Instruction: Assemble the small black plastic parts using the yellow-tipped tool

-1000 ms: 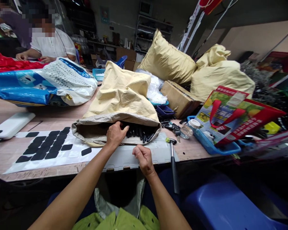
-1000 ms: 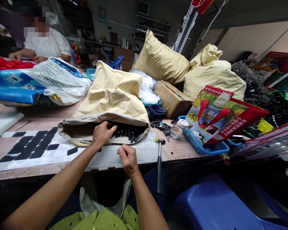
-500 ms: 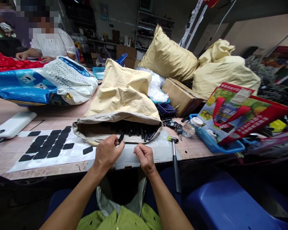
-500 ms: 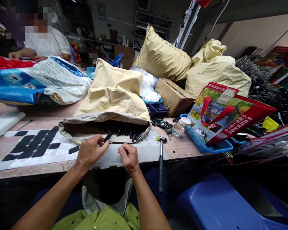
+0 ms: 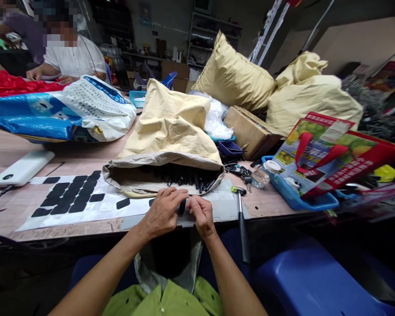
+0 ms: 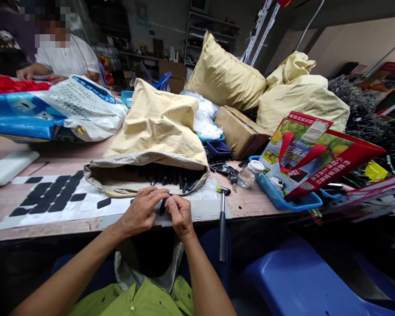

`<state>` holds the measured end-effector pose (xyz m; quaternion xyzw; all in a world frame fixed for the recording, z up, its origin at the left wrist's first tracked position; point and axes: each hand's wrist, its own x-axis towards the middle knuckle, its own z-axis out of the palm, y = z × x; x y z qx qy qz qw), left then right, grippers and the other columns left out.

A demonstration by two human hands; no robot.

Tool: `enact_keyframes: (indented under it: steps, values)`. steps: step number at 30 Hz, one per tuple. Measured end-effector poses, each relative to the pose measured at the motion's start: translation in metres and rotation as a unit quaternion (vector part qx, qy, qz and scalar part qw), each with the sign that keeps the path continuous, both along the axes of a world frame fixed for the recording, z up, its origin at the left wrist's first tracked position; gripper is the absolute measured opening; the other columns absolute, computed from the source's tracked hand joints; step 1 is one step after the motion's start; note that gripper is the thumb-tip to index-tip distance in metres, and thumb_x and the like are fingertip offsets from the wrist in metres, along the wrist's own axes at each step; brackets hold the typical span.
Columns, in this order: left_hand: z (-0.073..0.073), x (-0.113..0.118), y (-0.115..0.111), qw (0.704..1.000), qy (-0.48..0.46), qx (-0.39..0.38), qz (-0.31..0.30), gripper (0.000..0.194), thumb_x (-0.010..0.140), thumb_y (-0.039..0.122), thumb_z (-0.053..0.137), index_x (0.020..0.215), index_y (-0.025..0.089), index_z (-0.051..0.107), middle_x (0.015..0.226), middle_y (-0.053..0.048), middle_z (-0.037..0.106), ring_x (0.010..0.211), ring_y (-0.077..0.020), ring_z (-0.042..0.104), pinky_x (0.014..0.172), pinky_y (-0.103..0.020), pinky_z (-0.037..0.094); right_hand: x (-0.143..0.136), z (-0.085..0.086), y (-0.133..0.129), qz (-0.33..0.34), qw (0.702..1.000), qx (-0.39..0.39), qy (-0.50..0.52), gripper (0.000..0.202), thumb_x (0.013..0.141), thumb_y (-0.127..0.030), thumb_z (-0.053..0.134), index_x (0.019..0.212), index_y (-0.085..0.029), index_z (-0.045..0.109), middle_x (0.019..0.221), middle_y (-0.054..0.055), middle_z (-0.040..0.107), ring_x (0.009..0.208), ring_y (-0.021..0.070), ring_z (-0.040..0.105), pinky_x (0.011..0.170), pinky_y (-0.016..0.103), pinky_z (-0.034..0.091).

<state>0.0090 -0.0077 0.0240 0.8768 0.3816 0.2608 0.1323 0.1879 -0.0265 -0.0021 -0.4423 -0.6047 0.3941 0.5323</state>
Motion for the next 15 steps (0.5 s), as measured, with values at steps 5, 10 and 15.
enact_keyframes:
  steps: [5,10,15]
  values:
    - [-0.001,0.001,0.007,0.998,0.041,0.005,-0.041,0.057,0.07,0.003,0.05,0.121,0.026,0.062,0.116,-0.006,0.071,0.129,-0.0309,0.047,0.109,-0.049,0.032,-0.001,-0.004,-0.001,-0.032,0.999,-0.004,0.02,0.049,0.1,-0.056,0.043,0.074,-0.019,0.06,0.062,-0.001,0.047,0.059,0.0134,0.045,0.059,0.028,0.035]
    - [-0.009,-0.005,0.002,0.999,0.03,0.012,0.018,0.024,0.082,0.022,0.061,0.105,0.025,0.068,0.099,-0.006,0.069,0.106,-0.0292,0.053,0.099,-0.048,0.037,-0.004,0.005,-0.004,-0.041,0.999,-0.012,-0.016,0.044,0.1,-0.052,0.045,0.076,-0.02,0.06,0.063,-0.001,0.048,0.06,0.0138,0.046,0.06,0.028,0.037]
    - [-0.019,-0.011,0.004,0.997,-0.033,-0.026,0.064,0.018,0.085,0.027,0.065,0.102,0.023,0.07,0.097,-0.006,0.069,0.101,-0.0264,0.054,0.092,-0.042,0.04,0.036,0.034,-0.022,-0.218,0.951,0.038,-0.217,0.022,0.094,-0.041,0.057,0.096,-0.021,0.066,0.091,0.006,0.064,0.083,0.0204,0.057,0.077,0.032,0.045]
